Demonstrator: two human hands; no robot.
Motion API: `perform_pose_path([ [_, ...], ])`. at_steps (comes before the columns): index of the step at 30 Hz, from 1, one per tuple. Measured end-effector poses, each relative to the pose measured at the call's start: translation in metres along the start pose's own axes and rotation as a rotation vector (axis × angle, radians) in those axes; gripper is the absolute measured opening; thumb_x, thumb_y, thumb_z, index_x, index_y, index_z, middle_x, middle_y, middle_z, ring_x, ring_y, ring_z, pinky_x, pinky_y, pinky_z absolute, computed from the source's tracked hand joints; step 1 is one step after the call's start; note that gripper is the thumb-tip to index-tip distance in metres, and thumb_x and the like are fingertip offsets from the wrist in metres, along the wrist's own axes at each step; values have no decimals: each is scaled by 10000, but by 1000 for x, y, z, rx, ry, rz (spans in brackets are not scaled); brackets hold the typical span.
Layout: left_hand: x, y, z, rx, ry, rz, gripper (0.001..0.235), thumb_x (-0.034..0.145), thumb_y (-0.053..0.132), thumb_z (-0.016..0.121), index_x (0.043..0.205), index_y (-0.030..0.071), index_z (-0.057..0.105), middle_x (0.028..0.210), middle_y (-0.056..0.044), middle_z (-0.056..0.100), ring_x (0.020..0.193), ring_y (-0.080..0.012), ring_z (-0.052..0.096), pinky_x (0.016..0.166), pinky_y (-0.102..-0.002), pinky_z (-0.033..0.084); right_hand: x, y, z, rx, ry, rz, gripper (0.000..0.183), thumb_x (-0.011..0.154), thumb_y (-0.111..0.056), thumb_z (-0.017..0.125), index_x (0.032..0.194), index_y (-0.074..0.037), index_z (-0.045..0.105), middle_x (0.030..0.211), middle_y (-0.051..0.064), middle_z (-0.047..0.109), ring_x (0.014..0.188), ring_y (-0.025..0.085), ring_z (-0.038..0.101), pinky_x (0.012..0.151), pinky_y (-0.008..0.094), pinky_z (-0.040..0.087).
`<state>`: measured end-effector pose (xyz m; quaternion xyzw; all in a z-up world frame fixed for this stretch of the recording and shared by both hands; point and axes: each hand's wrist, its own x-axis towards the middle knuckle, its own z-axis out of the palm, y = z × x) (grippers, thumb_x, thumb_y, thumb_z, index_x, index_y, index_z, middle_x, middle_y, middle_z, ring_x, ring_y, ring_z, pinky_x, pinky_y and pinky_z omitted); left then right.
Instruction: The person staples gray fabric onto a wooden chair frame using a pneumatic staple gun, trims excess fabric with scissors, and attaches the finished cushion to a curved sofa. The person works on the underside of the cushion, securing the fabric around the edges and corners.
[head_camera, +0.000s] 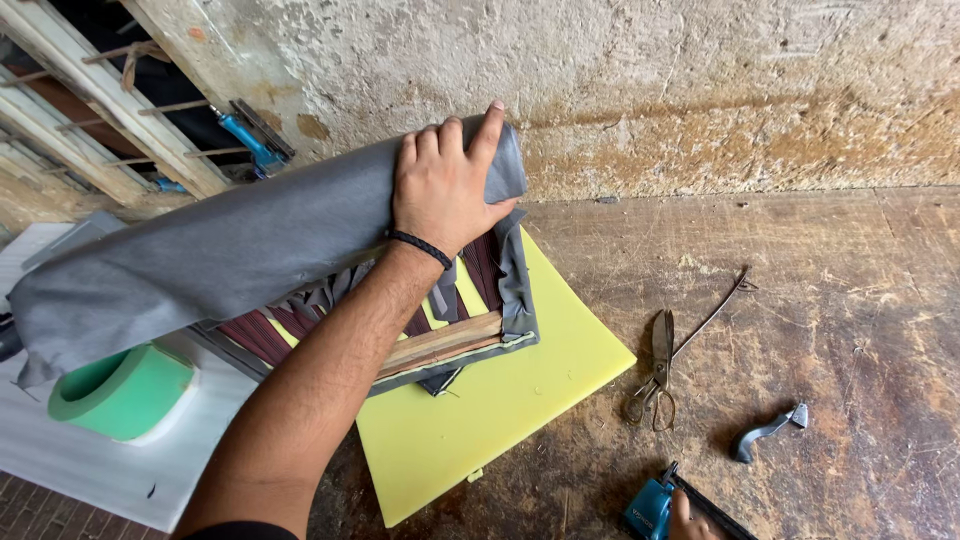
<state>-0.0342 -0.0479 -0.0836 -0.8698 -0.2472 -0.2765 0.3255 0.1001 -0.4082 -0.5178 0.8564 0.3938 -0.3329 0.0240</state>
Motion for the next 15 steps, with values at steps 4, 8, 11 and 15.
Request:
perform_pose_path([
  [4,0,4,2,-11,-31,-14,1134,658,668,856,1564,190,370,1175,-155,561,1036,-329,562,1017,-522,419,-28,-23,-53,377,-78,68,382,912,-321,751,988,32,627,693,101,592,535,205,513,482,342,452],
  [8,-3,6,3,-4,-20,-11,1126,654,633,871,1555,172,377,1219,-163,559,1092,-336,556,1043,-526,400,-54,-79,-129,1198,-190,-106,379,887,-253,788,1042,49,621,712,119,605,543,228,540,490,361,459],
  [11,-4,8,4,15,30,-22,1126,646,613,879,1547,163,374,1267,-171,556,1144,-351,547,1080,-535,384,-54,-141,-187,1822,-265,-474,250,886,-181,737,928,-2,568,626,73,614,493,186,584,489,314,535],
  [15,-7,11,4,22,6,-37,1143,641,581,891,1556,151,359,1293,-177,554,1167,-364,538,1076,-560,372,-49,-218,-227,2555,-711,-746,351,885,-152,656,1175,44,628,665,-34,596,563,86,581,547,236,529],
])
